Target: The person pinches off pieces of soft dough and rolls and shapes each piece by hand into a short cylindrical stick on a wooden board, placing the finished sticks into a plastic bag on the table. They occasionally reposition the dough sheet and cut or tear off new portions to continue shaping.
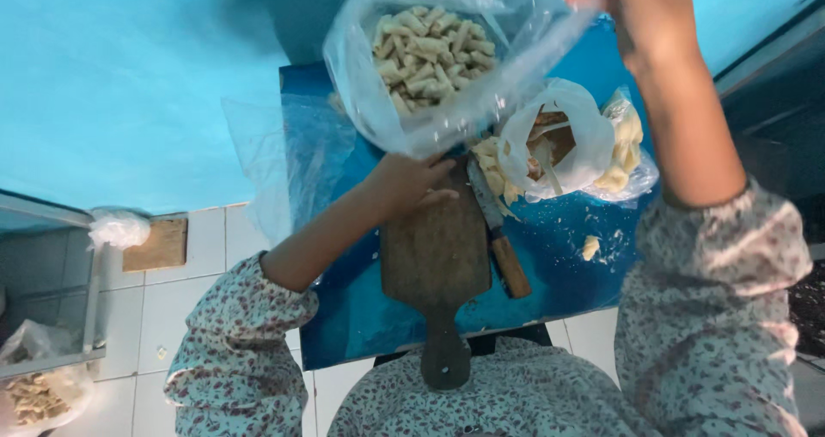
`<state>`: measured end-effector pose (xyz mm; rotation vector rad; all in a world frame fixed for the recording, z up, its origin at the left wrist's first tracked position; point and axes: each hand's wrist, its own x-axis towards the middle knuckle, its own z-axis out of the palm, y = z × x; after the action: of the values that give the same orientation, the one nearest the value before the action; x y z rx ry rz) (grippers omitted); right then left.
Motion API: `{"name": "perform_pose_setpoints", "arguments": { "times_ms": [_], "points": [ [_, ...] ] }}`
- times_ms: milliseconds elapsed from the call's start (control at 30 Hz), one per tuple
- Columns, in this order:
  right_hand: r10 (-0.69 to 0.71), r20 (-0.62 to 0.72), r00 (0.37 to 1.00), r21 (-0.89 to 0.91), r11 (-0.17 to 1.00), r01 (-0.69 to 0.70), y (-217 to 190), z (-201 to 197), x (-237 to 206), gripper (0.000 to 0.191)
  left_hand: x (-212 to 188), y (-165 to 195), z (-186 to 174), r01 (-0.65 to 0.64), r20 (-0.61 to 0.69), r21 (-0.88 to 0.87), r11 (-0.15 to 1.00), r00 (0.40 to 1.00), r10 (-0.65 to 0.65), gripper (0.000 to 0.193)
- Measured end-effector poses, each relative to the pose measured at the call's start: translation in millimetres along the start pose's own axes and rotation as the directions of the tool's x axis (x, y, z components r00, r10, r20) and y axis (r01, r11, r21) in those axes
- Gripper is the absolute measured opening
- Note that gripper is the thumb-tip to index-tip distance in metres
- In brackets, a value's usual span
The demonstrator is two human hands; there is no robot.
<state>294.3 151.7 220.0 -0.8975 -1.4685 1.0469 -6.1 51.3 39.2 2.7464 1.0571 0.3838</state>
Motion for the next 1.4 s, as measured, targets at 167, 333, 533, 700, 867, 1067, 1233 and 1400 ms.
{"name": "perform_pose_setpoints", "arguments": {
  "times_ms": [167,333,533,700,867,1067,1233,1400],
  "points": [
    [-0.185,0.076,0.98,-0.072,0.979,0.191,1.9,-6.5,-81.9,0.057,-24.0,25.9,1.9,-0.147,-0.251,0.08,0.986,0.954,0.163,0.063],
    [-0.249,0.085,0.965,-0.239,0.935,0.262,-11.0,1.9,-133.2,0.064,-79.4,51.7,-27.5,-0.023,-0.428,0.031,0.999,0.903,0.034,0.027],
    [-0.608,-0.042,0.793,-0.561,0.671,0.485,-9.2,14.5,-195.4,0.065,-156.4,45.5,-59.8,0.323,-0.805,-0.114,0.939,0.524,-0.278,0.014],
    [-0.691,0.441,0.573,-0.498,0.343,0.796,3.1,39.5,-227.2,0.036,-176.0,21.4,-61.9,0.575,-0.746,-0.213,0.79,0.426,-0.512,0.059],
    [-0.459,0.689,0.561,-0.447,0.339,0.828,31.2,101.5,-222.8,0.028,-161.4,-6.9,-43.9,0.396,-0.509,-0.431,0.811,0.635,-0.581,0.099],
    [-0.283,0.705,0.65,-0.506,0.442,0.741,62.8,123.8,-202.7,0.03,-150.1,-22.1,-72.3,0.616,-0.511,-0.52,0.592,0.332,-0.793,0.063],
    [-0.209,0.698,0.685,-0.535,0.484,0.692,80.8,132.0,-195.8,0.03,-82.8,-48.3,-97.3,0.455,-0.881,-0.203,0.867,0.302,-0.365,0.045],
    [-0.174,0.668,0.723,-0.584,0.479,0.655,96.0,132.7,-191.7,0.034,-38.2,-46.6,-85.0,0.762,-0.373,0.15,0.63,0.633,-0.678,0.042]
  ]
}}
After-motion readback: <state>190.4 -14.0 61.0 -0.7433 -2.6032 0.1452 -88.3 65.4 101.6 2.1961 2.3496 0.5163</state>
